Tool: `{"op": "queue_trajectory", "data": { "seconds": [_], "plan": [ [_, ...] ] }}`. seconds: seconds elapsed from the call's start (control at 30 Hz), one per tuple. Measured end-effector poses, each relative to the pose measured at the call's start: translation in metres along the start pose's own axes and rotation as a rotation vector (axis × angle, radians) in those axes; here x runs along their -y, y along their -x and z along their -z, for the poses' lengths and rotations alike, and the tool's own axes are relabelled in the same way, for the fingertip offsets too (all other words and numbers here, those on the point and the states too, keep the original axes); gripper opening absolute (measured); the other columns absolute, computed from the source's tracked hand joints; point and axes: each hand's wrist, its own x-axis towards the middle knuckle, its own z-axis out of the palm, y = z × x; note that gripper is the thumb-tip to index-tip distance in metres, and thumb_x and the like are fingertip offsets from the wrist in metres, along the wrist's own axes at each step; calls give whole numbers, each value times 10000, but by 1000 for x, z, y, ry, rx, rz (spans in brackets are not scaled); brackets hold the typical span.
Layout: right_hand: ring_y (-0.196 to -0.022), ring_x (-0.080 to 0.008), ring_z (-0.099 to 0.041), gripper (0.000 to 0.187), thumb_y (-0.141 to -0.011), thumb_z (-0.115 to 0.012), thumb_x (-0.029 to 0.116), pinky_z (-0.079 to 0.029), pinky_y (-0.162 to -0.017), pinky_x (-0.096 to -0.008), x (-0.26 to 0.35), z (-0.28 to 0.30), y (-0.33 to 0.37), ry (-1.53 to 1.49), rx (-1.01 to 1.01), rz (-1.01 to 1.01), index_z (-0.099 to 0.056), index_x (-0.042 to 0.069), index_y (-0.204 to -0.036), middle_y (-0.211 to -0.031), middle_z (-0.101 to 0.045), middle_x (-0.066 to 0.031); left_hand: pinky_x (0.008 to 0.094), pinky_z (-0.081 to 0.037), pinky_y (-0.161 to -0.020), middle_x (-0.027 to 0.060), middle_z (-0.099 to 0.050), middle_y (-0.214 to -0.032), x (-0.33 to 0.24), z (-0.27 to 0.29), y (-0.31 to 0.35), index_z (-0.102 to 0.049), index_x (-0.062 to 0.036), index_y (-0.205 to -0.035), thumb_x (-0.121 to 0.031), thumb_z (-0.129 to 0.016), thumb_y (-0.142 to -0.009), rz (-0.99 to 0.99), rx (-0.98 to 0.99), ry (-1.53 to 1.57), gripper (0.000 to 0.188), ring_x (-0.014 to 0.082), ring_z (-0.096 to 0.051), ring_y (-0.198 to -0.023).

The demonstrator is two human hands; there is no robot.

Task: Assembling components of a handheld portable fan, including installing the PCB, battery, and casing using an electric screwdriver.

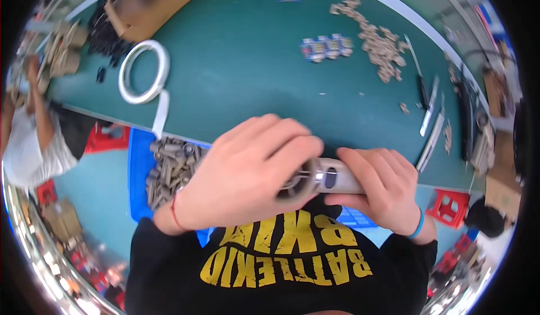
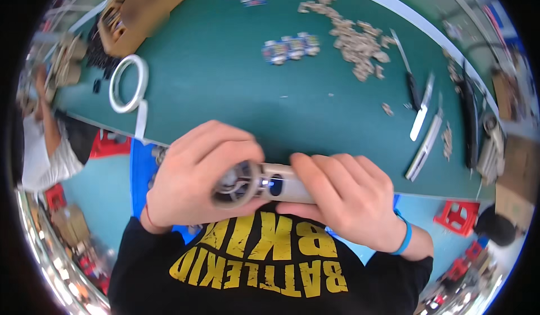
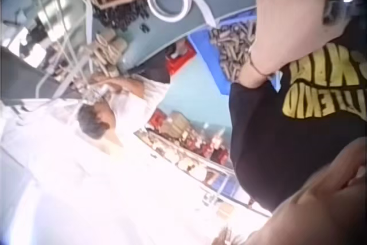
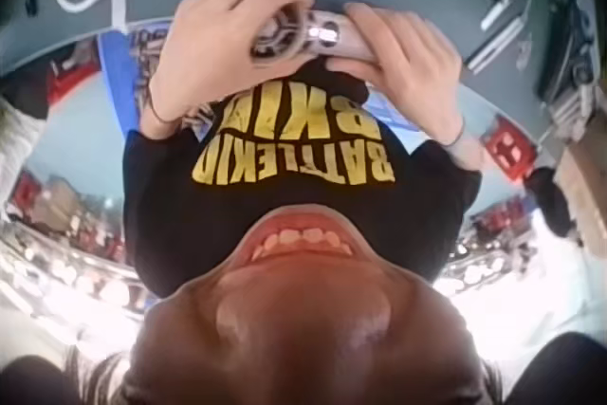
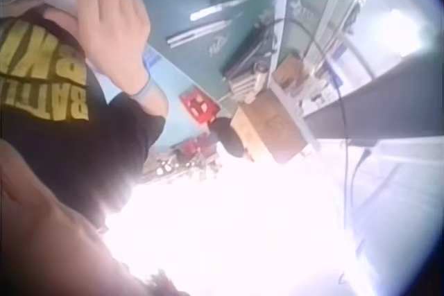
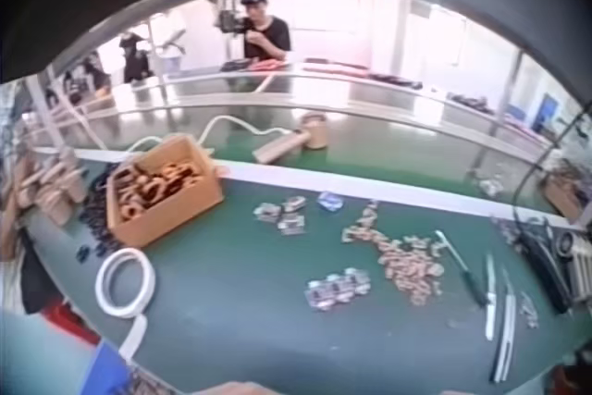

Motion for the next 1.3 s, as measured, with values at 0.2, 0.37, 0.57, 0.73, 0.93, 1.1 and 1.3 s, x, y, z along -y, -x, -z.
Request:
{"op": "queue_trajectory", "data": {
  "seconds": [0.2, 0.37, 0.57, 0.73, 0.93, 1.1, 1.3],
  "plan": [
    [-784, -329, -646, 464, -743, -830, 271, -518, -663, -382, -11, -6, 15, -23, -337, -362, -646, 28, -1094, -953, -667, -146, 300, -496, -764, 84, -629, -945, 20, 15, 18, -623, -31, -985, -88, -866, -565, 76, -109, -43, 488, 214, -618, -858],
    [-845, -300, -652, 341, -829, -770, 225, -505, -748, -333, -29, -30, 8, 141, -420, -597, -653, 36, -1088, -980, -666, -135, 310, -510, -745, 80, -606, -924, 35, 22, 20, -610, -31, -1007, -63, -850, -635, 275, -327, -141, 443, 220, -608, -804],
    [-812, -249, -639, 347, -850, -757, 242, -502, -745, -309, -38, -39, 15, -39, -516, -571, -658, 7, -1086, -938, -664, -126, 312, -505, -748, 78, -610, -948, 46, 14, 23, -611, -38, -1017, -48, -839, -644, 170, -331, -166, 438, 228, -610, -828],
    [-804, -236, -641, 346, -853, -753, 224, -498, -769, -295, -43, -37, 26, -186, -573, -619, -661, -14, -1088, -939, -670, -133, 304, -498, -768, 75, -611, -959, 58, 14, 26, -615, -37, -1017, -47, -837, -644, 125, -304, -110, 434, 223, -606, -843],
    [-987, -268, -623, 364, -830, -768, 176, -501, -861, -352, -51, -45, 25, 357, -552, -416, -686, 89, -1174, -1128, -668, -80, 274, -498, -772, 57, -613, -947, 67, 10, 25, -635, -39, -1026, -63, -852, -650, 56, -360, -75, 434, 179, -610, -832],
    [-865, -238, -634, 304, -683, -792, 20, -501, -770, -338, 2, -55, 55, 217, -650, 7, -729, 69, -977, -918, -697, -44, 221, -470, -803, 0, -602, -958, 63, 11, 26, -618, -52, -1095, -42, -838, -710, 84, -325, -85, 443, 79, -573, -859],
    [-829, -349, -651, 134, -825, -674, 162, -521, -763, -450, -31, -180, 52, 108, -95, -185, -694, 54, -900, -843, -666, -139, 229, -477, -815, 6, -608, -968, 67, 11, 27, -624, -54, -1086, -73, -845, -710, 66, -343, -108, 437, 91, -588, -870]
  ]
}}
